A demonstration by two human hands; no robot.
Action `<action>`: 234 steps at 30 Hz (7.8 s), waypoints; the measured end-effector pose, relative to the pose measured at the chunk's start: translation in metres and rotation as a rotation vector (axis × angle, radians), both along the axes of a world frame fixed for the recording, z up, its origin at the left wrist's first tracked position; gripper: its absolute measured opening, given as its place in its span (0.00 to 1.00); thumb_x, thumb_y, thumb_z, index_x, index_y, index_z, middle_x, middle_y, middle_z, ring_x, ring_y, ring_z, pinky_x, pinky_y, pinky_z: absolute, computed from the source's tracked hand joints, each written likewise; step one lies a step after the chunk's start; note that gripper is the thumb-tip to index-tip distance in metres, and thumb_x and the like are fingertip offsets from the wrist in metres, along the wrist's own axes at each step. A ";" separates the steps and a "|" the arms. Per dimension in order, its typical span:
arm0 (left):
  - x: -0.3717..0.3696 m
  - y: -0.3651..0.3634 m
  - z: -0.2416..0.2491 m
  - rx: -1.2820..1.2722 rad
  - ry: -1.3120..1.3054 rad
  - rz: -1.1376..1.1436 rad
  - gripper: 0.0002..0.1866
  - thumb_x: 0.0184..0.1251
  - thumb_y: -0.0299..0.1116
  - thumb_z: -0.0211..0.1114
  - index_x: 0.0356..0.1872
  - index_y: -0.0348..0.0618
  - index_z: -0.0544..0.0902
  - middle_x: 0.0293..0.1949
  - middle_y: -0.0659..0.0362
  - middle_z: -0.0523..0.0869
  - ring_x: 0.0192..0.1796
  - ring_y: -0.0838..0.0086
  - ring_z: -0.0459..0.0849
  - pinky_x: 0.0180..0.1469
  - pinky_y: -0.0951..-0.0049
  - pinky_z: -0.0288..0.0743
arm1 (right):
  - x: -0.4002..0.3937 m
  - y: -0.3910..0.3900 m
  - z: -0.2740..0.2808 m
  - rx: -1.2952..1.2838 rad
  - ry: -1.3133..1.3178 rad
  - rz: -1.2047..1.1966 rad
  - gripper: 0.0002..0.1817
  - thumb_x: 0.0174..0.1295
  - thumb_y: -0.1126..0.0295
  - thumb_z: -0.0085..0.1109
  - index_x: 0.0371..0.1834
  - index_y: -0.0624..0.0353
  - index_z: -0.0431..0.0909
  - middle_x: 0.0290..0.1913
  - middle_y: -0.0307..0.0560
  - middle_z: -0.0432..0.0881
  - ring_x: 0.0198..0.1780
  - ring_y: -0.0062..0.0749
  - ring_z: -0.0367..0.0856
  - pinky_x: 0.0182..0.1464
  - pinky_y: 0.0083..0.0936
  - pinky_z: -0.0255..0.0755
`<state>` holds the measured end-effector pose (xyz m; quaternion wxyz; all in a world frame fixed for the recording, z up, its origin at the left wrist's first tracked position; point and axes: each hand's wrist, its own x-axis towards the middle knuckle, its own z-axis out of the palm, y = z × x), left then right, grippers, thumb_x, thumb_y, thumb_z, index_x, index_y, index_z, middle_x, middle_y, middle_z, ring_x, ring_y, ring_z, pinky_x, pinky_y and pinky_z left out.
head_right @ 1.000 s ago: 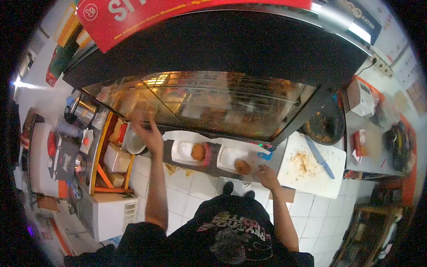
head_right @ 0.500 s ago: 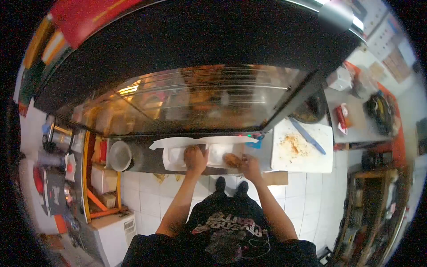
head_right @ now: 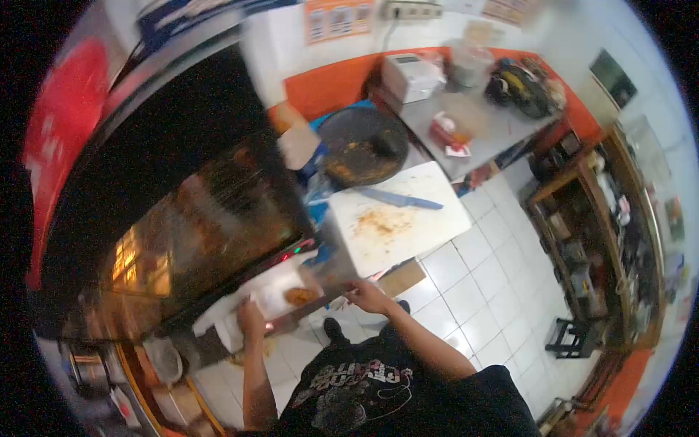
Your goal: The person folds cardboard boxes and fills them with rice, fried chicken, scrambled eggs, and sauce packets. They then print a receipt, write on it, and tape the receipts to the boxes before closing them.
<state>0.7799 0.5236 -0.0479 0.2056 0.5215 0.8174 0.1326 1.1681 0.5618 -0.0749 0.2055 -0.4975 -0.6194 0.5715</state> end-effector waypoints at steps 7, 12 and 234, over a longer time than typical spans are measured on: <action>0.103 -0.011 0.047 0.162 0.184 -0.034 0.14 0.79 0.30 0.59 0.54 0.29 0.85 0.47 0.35 0.89 0.52 0.36 0.87 0.55 0.42 0.79 | 0.255 -0.001 -0.007 -0.125 0.099 -0.450 0.22 0.80 0.66 0.61 0.69 0.70 0.78 0.49 0.55 0.90 0.45 0.34 0.92 0.47 0.31 0.88; 0.240 0.005 0.095 0.120 0.265 0.040 0.14 0.78 0.28 0.60 0.55 0.28 0.84 0.48 0.33 0.89 0.52 0.36 0.88 0.55 0.42 0.78 | 0.418 0.069 -0.013 -0.061 -0.234 -0.502 0.22 0.67 0.67 0.65 0.60 0.71 0.84 0.43 0.59 0.91 0.44 0.40 0.93 0.48 0.35 0.86; 1.005 0.819 0.124 0.306 -0.568 -0.456 0.16 0.65 0.40 0.81 0.31 0.39 0.86 0.32 0.58 0.89 0.33 0.67 0.86 0.38 0.68 0.77 | 1.089 0.565 -0.016 -0.052 -0.444 -0.260 0.12 0.73 0.72 0.62 0.55 0.64 0.87 0.50 0.59 0.92 0.41 0.47 0.92 0.46 0.37 0.87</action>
